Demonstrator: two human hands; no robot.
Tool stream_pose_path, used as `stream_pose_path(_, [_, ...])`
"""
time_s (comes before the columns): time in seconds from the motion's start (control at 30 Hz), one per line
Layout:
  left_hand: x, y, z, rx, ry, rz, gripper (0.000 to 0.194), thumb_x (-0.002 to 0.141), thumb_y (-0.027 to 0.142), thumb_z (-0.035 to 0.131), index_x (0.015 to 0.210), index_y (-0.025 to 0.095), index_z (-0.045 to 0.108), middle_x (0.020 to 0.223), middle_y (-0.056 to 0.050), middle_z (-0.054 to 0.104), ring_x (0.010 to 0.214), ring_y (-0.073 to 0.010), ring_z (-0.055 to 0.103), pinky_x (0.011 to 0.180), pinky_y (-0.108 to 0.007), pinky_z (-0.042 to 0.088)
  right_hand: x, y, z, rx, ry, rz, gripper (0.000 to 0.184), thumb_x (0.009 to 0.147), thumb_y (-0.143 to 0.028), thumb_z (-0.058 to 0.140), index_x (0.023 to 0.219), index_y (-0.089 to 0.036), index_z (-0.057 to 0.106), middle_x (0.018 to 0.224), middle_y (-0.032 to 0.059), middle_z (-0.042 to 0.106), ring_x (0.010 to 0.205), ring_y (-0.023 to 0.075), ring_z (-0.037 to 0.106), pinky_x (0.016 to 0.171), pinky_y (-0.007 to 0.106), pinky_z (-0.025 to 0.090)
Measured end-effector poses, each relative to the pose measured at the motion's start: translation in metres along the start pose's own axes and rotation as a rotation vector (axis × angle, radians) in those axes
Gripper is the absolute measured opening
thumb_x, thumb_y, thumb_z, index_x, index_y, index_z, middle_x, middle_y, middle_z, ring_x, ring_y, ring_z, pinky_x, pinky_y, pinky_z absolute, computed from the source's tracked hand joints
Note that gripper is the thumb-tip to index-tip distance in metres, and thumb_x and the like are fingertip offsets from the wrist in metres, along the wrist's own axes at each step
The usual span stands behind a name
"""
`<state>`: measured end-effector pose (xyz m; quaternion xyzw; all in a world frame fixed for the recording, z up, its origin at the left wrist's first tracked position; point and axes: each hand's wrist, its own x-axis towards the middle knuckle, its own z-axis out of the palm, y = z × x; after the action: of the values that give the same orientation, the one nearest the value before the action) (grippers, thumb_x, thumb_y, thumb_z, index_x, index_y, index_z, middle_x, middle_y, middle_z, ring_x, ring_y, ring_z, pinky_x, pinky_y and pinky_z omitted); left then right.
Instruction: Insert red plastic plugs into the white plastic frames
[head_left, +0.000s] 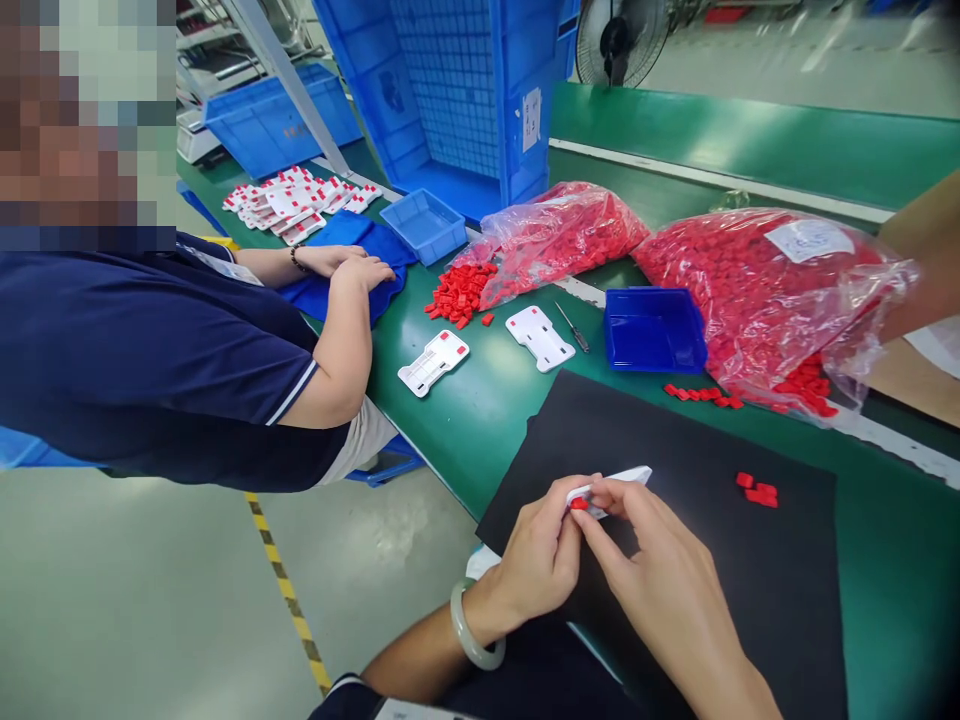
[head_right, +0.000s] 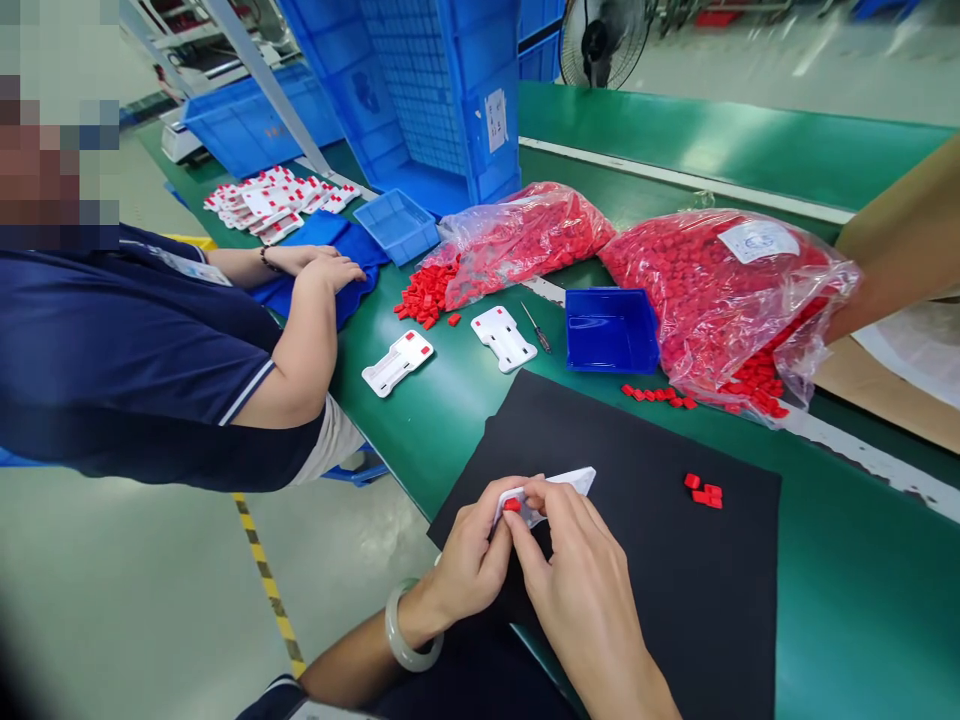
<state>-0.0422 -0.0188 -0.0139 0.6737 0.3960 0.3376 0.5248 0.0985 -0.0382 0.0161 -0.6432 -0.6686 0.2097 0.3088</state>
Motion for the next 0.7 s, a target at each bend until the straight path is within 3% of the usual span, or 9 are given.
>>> stream_pose_path(0.27, [0.002,0.001,-0.005,0.012,-0.060,-0.001,0.041,0.095,0.013,0.038,0.136,0.018,0.043,0.130,-0.010,0.060,0.115,-0.0206,0.061,0.099,-0.035,0.049,-0.004,0.016,0.000,-0.013,-0.016,-0.263,0.017,0.094,-0.014,0.053,0.106,-0.024,0.059,0.100,0.0017,0.069,0.092,0.0159,0.065,0.084,0.028,0.049])
stream_pose_path(0.47, [0.004,0.001,-0.010,0.001,-0.063,-0.035,0.035,0.097,0.017,0.035,0.130,0.018,0.048,0.116,-0.009,0.066,0.101,-0.0190,0.065,0.088,-0.032,0.051,0.003,0.021,0.001,-0.035,-0.094,-0.313,0.015,0.096,-0.014,0.050,0.104,-0.024,0.058,0.100,0.0022,0.068,0.090,0.0162,0.065,0.077,0.027,0.050])
stream_pose_path(0.7, [0.010,0.001,-0.016,0.088,-0.077,-0.053,0.034,0.096,0.019,0.036,0.127,0.016,0.049,0.095,-0.005,0.067,0.077,-0.0166,0.063,0.072,-0.028,0.049,0.013,0.022,0.004,-0.049,-0.078,-0.341,0.017,0.097,-0.014,0.047,0.106,-0.025,0.057,0.100,0.0037,0.068,0.088,0.0176,0.064,0.075,0.029,0.050])
